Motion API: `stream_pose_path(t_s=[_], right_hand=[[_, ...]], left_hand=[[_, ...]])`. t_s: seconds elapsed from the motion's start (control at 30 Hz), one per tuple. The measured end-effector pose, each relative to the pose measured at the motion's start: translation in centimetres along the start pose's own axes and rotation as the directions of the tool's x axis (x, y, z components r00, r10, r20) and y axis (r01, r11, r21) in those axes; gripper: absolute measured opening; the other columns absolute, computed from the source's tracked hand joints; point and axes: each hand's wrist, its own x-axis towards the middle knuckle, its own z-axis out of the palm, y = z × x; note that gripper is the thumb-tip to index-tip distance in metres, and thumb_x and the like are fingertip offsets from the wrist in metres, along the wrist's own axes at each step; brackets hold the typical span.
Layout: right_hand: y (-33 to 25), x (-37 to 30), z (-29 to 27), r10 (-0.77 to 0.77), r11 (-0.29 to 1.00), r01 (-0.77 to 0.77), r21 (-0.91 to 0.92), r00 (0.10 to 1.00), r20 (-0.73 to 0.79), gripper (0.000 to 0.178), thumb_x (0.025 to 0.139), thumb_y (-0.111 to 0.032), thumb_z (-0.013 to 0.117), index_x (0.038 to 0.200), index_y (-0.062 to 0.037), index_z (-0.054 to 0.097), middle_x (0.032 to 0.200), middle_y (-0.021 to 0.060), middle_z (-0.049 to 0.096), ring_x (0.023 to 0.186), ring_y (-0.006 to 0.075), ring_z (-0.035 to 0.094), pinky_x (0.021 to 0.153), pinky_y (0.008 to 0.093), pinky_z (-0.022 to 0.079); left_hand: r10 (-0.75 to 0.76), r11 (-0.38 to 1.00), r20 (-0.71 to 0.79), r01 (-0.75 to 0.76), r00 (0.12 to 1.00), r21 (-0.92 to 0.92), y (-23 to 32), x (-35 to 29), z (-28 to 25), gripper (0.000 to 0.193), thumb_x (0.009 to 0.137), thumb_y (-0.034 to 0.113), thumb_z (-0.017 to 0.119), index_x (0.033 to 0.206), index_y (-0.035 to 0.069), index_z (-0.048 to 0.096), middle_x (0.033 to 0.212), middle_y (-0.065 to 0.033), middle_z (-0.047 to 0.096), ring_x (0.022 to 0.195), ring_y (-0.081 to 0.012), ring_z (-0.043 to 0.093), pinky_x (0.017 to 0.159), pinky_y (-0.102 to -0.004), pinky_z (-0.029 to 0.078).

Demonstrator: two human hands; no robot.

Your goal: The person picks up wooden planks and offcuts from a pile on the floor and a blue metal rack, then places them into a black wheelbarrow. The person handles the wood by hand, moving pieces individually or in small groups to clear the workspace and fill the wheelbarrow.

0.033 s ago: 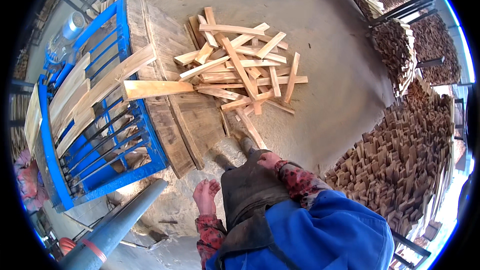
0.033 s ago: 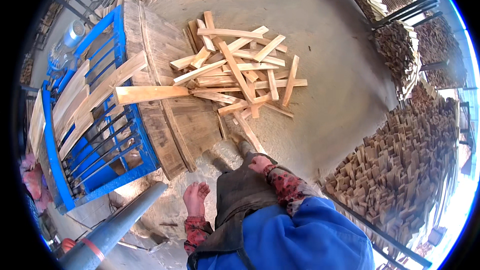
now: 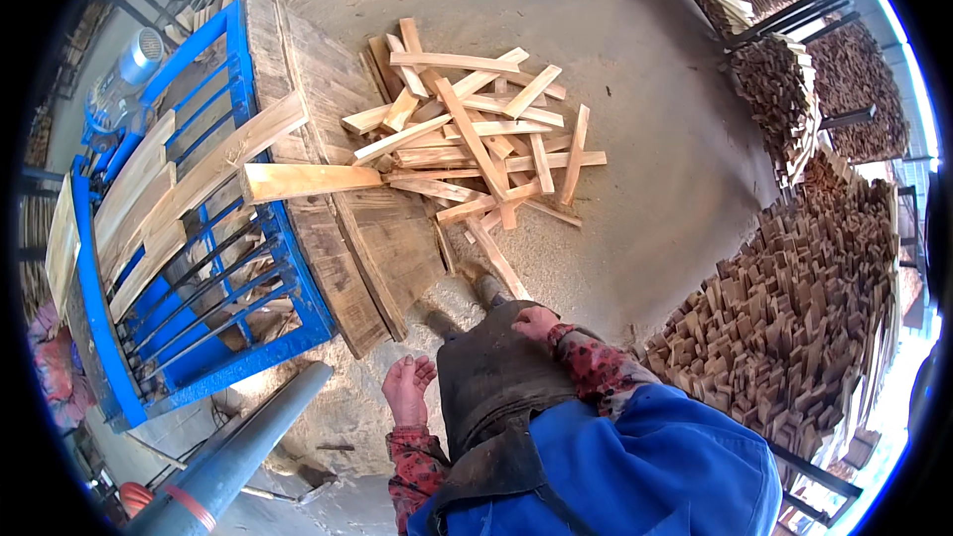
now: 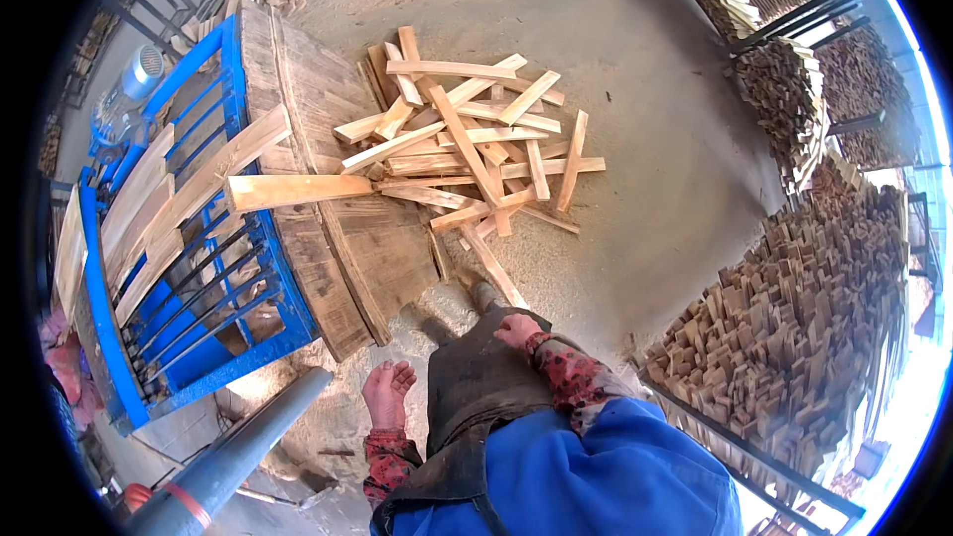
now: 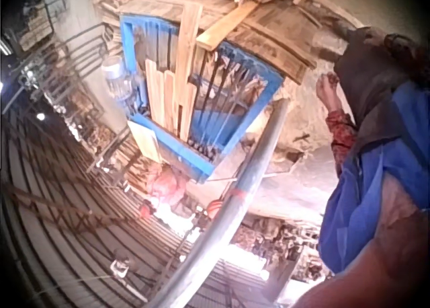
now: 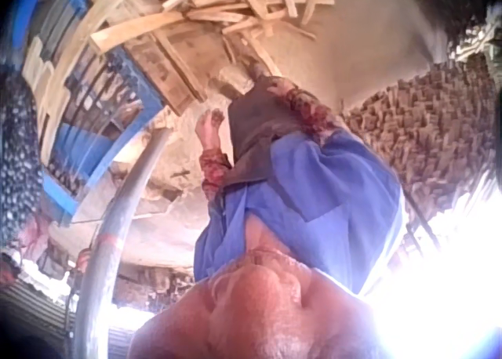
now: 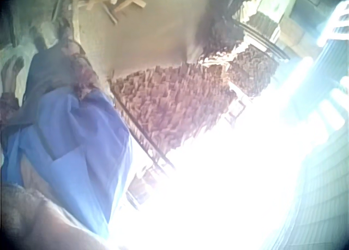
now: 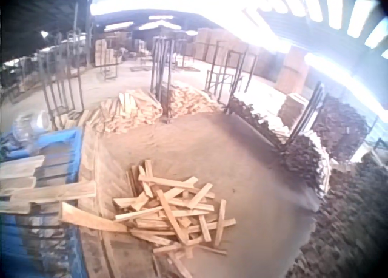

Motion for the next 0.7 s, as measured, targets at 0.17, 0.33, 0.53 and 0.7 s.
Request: stream_pose_path(t_s=[0.17, 0.33, 0.53, 0.7], right_hand=[[0.4, -2.5, -0.2, 0.090, 0.971, -0.041, 0.237, 0.976, -0.198, 0.034, 0.080, -0.030, 0.067, 0.101, -0.0036, 0.069, 0.087, 0.0142, 0.070, 0.084, 0.0261, 0.068, 0.078, 0.0364, 0.053], [3.2, -3.2, -3.8, 0.277, 0.850, -0.129, 0.510, 0.934, -0.226, 0.032, 0.084, -0.024, 0.065, 0.102, 0.0020, 0.067, 0.084, 0.0122, 0.070, 0.079, 0.0199, 0.066, 0.074, 0.0330, 0.052], [16.4, 4.8, -3.9, 0.294, 0.902, -0.160, 0.402, 0.909, -0.296, 0.036, 0.079, -0.031, 0.068, 0.100, -0.0026, 0.069, 0.092, 0.0161, 0.070, 0.089, 0.0282, 0.068, 0.080, 0.0365, 0.052], [27.9, 16.4, -2.9, 0.221, 0.970, -0.181, 0.164, 0.934, -0.280, 0.031, 0.076, -0.032, 0.066, 0.092, -0.0057, 0.071, 0.085, 0.0179, 0.069, 0.085, 0.0335, 0.067, 0.078, 0.0402, 0.052]], left_hand=[[-0.070, 0.993, 0.059, 0.064, 0.996, 0.104, -0.8, 2.2, -2.2, 0.018, 0.095, 0.016, 0.055, 0.101, -0.001, 0.053, 0.091, -0.0151, 0.065, 0.079, -0.0227, 0.066, 0.072, -0.0340, 0.056], [-0.150, 0.972, -0.022, 0.152, 0.988, 0.177, -4.1, 2.2, -4.3, 0.017, 0.095, 0.014, 0.054, 0.102, -0.001, 0.053, 0.092, -0.0155, 0.065, 0.079, -0.0233, 0.066, 0.071, -0.0338, 0.056], [-0.215, 0.914, -0.098, 0.235, 0.972, 0.332, -9.9, 2.6, -3.0, 0.018, 0.094, 0.014, 0.054, 0.104, -0.002, 0.054, 0.092, -0.0163, 0.065, 0.078, -0.0241, 0.066, 0.070, -0.0350, 0.056], [-0.247, 0.871, -0.197, 0.306, 0.949, 0.384, -17.9, 3.7, -2.1, 0.022, 0.093, 0.012, 0.059, 0.110, -0.002, 0.054, 0.095, -0.0166, 0.066, 0.082, -0.0245, 0.067, 0.072, -0.0344, 0.057]])
